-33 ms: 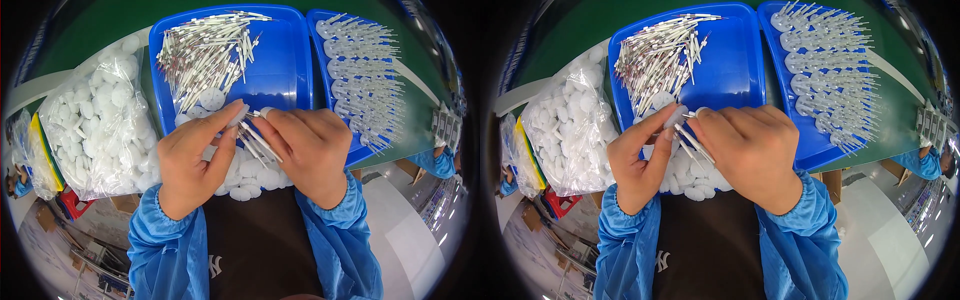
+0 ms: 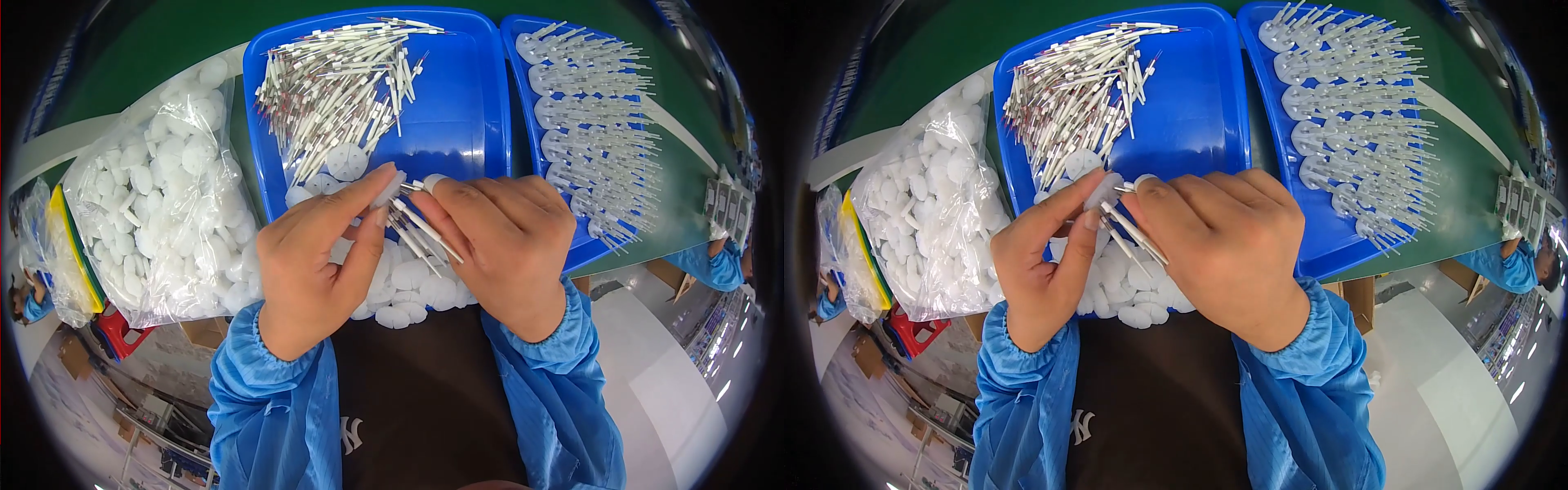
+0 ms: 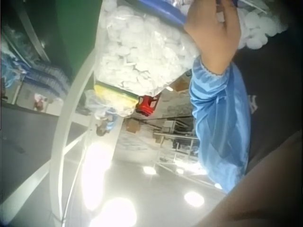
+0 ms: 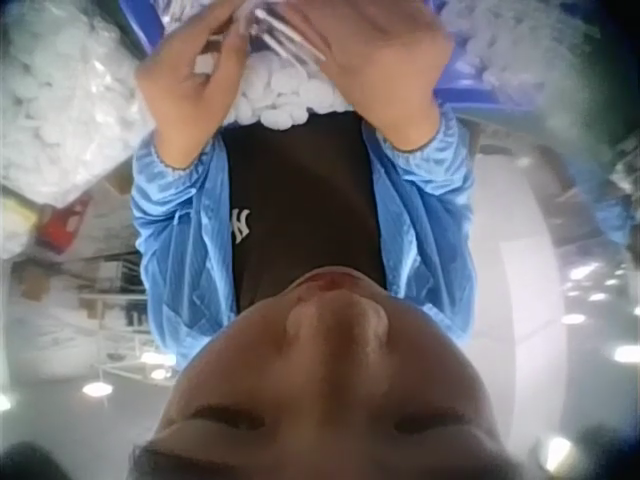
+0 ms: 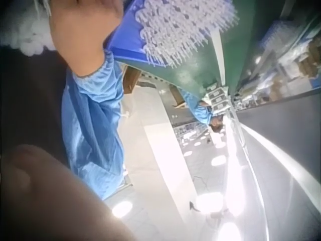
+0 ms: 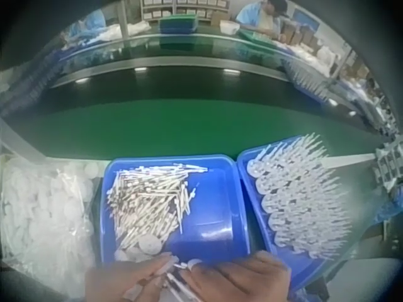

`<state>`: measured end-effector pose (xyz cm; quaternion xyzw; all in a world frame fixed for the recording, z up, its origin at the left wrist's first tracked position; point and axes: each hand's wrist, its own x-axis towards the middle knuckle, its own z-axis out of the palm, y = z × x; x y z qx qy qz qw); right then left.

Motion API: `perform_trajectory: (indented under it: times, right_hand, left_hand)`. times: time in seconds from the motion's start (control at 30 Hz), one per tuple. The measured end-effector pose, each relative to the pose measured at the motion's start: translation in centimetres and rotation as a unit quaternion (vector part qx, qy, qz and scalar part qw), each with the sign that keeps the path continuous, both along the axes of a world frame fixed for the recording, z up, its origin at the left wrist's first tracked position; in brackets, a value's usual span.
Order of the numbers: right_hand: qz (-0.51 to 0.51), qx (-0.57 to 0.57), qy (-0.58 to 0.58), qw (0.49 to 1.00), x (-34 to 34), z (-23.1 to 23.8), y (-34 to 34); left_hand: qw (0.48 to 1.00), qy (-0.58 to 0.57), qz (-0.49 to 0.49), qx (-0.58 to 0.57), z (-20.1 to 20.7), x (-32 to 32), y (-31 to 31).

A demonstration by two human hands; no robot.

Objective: The person assembles small white plastic components by hand, inserting thin metal pins into them at a factory workbench.

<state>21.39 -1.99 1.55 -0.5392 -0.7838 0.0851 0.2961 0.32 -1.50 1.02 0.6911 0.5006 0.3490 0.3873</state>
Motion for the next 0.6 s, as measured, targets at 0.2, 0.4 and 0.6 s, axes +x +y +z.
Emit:
perform_trajectory:
  times: [0.2, 0.4, 0.6]
  right_hand:
    - [0.061, 0.056, -0.004, 0.997, -0.2, -0.8, 0.6]
    - [0.078, 0.041, 0.012, 0.996, -0.4, -0.3, 0.2]
    - [0.096, -0.014, 0.051, 0.994, 2.4, -0.3, 0.9]
  left_hand:
    - [1.0, 0.012, 0.007, -0.007, 0.3, -0.2, -0.3]
    - [0.996, -0.082, 0.003, -0.044, -0.3, -0.5, 0.2]
    - [0.979, -0.154, -0.018, -0.135, -0.4, -0.9, 0.7]
